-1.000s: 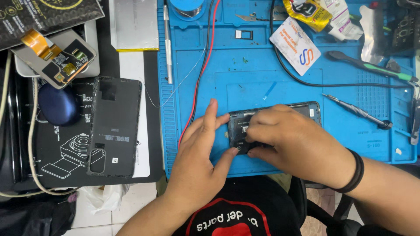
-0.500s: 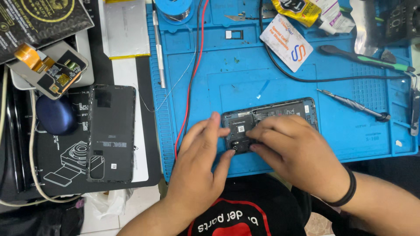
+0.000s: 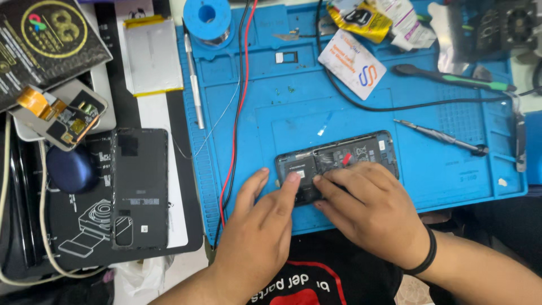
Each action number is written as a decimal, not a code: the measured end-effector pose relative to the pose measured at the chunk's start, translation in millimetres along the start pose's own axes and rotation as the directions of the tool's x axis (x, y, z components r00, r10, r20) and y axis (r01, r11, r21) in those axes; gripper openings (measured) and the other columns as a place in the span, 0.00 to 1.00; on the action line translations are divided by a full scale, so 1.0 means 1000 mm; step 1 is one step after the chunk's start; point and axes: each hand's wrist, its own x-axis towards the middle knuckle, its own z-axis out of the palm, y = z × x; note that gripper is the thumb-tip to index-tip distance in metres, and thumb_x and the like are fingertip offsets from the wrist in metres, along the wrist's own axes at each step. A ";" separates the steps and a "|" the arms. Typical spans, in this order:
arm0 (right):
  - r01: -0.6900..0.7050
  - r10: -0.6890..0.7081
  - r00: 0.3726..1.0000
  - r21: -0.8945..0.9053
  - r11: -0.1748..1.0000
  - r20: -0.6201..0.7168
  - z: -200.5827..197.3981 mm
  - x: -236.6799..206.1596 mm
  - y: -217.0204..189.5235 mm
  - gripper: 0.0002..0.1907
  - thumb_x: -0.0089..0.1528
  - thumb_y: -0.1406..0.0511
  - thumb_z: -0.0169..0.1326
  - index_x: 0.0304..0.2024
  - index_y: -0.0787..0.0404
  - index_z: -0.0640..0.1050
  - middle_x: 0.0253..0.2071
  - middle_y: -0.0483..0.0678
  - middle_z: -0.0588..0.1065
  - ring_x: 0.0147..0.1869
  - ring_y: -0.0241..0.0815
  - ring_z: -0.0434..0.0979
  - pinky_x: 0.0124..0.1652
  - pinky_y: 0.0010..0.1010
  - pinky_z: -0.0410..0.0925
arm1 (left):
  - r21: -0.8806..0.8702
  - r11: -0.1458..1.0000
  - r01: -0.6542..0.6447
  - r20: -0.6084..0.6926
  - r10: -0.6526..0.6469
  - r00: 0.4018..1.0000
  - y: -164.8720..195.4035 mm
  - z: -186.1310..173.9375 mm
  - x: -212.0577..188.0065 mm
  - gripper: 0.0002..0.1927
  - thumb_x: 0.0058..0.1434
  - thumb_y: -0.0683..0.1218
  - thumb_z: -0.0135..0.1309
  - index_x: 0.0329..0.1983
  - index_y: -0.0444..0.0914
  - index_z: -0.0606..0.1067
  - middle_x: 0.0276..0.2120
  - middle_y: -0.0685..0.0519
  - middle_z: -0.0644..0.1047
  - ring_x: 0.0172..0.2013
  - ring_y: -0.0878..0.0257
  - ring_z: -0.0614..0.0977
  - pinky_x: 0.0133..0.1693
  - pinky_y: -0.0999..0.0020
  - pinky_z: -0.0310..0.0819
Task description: The person assembles a smartphone by placing the battery into the chassis, attaching the back cover, and securing it with screws. The person uses a screwdriver to tighten screws on the back of the device.
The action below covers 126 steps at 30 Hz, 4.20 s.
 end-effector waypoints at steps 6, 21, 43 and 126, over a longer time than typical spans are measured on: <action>-0.227 0.232 0.970 0.074 0.971 -0.071 -0.023 -0.020 0.021 0.15 0.54 0.66 0.65 0.43 0.59 0.81 0.41 0.47 0.77 0.45 0.48 0.79 0.45 0.37 0.71 | -0.185 0.979 0.088 -0.092 -0.106 0.990 -0.006 0.008 -0.004 0.36 0.62 0.38 0.56 0.71 0.26 0.56 0.48 0.41 0.82 0.62 0.37 0.74 0.62 0.50 0.66; -0.457 0.448 0.889 -0.233 0.858 -0.095 -0.062 -0.061 0.100 0.11 0.59 0.68 0.60 0.44 0.61 0.81 0.40 0.50 0.79 0.44 0.51 0.80 0.43 0.36 0.71 | -0.229 0.953 0.197 -0.433 -0.281 0.856 0.001 0.036 -0.003 0.16 0.62 0.41 0.60 0.53 0.34 0.78 0.42 0.43 0.81 0.49 0.49 0.81 0.52 0.58 0.74; -0.239 0.240 0.971 -0.177 0.955 -0.017 -0.019 0.059 0.047 0.10 0.56 0.62 0.61 0.40 0.55 0.83 0.33 0.49 0.79 0.37 0.51 0.79 0.35 0.41 0.71 | -0.529 0.804 0.274 -0.359 -0.504 0.786 -0.009 0.046 -0.002 0.24 0.54 0.39 0.65 0.55 0.32 0.74 0.44 0.44 0.78 0.38 0.61 0.81 0.39 0.66 0.77; 0.092 -0.046 0.933 -0.112 0.989 0.358 -0.095 0.043 0.028 0.13 0.49 0.61 0.64 0.36 0.53 0.81 0.31 0.43 0.76 0.35 0.49 0.77 0.34 0.41 0.69 | 0.000 1.000 0.029 -0.143 -0.029 0.989 0.008 0.015 0.013 0.27 0.49 0.58 0.71 0.48 0.40 0.83 0.62 0.36 0.70 0.60 0.39 0.70 0.58 0.49 0.67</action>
